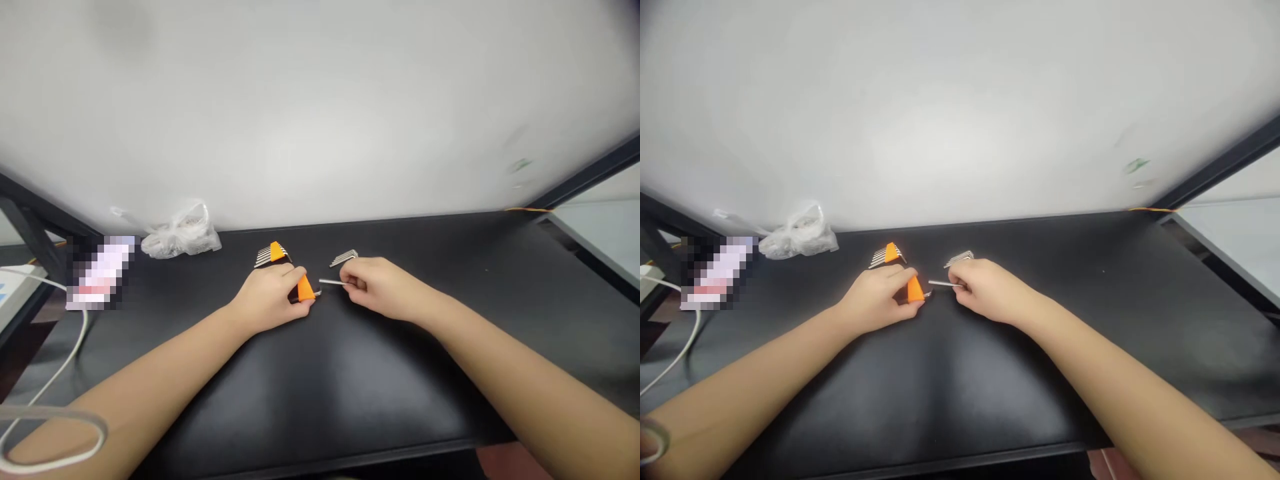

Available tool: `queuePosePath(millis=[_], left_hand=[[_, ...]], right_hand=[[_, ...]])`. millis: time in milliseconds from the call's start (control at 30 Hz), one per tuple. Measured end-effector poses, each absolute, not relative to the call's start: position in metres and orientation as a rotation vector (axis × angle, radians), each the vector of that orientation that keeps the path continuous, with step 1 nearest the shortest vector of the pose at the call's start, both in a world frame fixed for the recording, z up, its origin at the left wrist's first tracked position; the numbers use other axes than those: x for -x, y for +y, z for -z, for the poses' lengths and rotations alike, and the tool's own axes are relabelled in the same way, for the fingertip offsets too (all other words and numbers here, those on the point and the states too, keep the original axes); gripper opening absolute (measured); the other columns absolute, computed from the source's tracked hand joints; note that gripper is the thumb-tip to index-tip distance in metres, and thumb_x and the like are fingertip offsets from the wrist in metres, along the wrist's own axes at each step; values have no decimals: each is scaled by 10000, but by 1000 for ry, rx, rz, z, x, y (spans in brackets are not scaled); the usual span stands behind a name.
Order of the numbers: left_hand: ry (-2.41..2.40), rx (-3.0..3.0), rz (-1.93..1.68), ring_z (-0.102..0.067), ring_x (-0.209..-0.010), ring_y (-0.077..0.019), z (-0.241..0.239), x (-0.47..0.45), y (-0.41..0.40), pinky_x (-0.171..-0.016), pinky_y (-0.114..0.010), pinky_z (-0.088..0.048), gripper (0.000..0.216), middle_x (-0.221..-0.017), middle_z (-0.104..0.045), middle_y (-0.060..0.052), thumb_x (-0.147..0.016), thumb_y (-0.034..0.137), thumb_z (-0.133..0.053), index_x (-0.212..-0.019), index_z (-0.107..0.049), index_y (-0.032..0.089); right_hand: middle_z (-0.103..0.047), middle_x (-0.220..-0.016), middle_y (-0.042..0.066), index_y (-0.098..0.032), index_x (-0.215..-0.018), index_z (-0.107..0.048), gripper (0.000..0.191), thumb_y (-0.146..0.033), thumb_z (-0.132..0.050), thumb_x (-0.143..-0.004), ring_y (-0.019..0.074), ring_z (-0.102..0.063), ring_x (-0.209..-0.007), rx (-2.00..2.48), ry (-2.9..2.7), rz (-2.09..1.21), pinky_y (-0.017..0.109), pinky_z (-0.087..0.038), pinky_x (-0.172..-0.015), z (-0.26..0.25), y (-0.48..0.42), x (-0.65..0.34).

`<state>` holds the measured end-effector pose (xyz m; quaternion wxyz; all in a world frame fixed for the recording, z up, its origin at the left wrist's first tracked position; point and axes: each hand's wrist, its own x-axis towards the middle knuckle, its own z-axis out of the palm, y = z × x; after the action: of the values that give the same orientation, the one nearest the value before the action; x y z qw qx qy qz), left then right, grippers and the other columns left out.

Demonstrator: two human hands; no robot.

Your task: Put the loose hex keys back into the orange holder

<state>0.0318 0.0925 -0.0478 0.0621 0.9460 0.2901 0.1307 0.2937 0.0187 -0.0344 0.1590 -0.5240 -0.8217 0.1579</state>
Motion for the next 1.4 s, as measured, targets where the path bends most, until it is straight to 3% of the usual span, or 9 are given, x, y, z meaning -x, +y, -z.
queuePosePath(millis=[233, 433, 533, 667, 767, 967, 1033, 1233, 1400], left_hand=[[830, -2867, -481, -586, -737, -169, 52, -26, 91, -593, -289, -403, 278, -800, -607, -4, -834, 429, -672, -986, -610, 205], [766, -2886, -605, -556, -715, -174, 54, -30, 91, -632, -305, -421, 261, -735, -578, -2, -839, 449, -660, -880, -583, 203], [704, -2868, -643, -529, -675, -167, 52, -34, 90, -690, -320, -444, 227, -692, -561, 8, -839, 416, -654, -858, -576, 204], [683, -2829, -598, -516, -650, -157, 50, -40, 85, -670, -314, -426, 211, -689, -560, 10, -828, 387, -649, -797, -537, 210], [689, -2812, -561, -525, -662, -159, 49, -42, 84, -660, -307, -417, 238, -703, -564, 8, -835, 409, -651, -790, -522, 214], [789, -2718, -450, -530, -663, -143, 46, -37, 89, -627, -266, -409, 245, -717, -556, 24, -858, 418, -663, -844, -520, 220], [816, -2703, -429, -529, -662, -141, 46, -36, 90, -623, -262, -410, 240, -728, -559, 23, -852, 413, -670, -856, -525, 221], [809, -2704, -434, -528, -661, -139, 48, -35, 90, -633, -262, -418, 233, -715, -552, 29, -855, 413, -662, -855, -530, 220], [803, -2718, -428, -528, -663, -142, 49, -36, 91, -630, -265, -425, 225, -726, -557, 25, -858, 414, -660, -897, -555, 219]], right_hand=[[-647, -925, 41, -223, -1001, -659, 177, -149, -498, -1004, 162, -600, -788, 1271, -2302, -415, 293, -481, -700, 48, 13, -282], [-641, -1049, 79, -235, -1086, -679, 235, -120, -499, -986, 176, -603, -827, 1165, -2297, -247, 314, -501, -708, 45, 10, -278], [-639, -1046, 76, -236, -1115, -648, 277, -72, -529, -926, 185, -613, -860, 1076, -2200, -418, 325, -525, -734, 44, 8, -270], [-615, -1012, 49, -233, -1080, -570, 332, -25, -526, -825, 143, -560, -722, 1033, -1991, -798, 296, -514, -642, 50, 5, -257], [-622, -1013, 49, -230, -1094, -528, 300, -56, -506, -851, 142, -576, -727, 1074, -1872, -943, 294, -529, -641, 54, 6, -258], [-625, -1097, 81, -247, -1129, -676, 241, -158, -578, -928, 207, -647, -904, 1398, -2047, -294, 378, -562, -820, 65, 25, -296], [-618, -1089, 79, -257, -1150, -702, 264, -164, -568, -943, 211, -651, -903, 1510, -2069, -165, 375, -560, -813, 70, 31, -308], [-627, -1069, 85, -219, -1098, -729, 228, -189, -543, -971, 205, -638, -863, 1597, -2160, -57, 368, -545, -781, 76, 34, -314], [-632, -1066, 82, -230, -1205, -702, 285, -187, -536, -976, 200, -634, -857, 1597, -2123, -25, 361, -536, -779, 76, 35, -313]])
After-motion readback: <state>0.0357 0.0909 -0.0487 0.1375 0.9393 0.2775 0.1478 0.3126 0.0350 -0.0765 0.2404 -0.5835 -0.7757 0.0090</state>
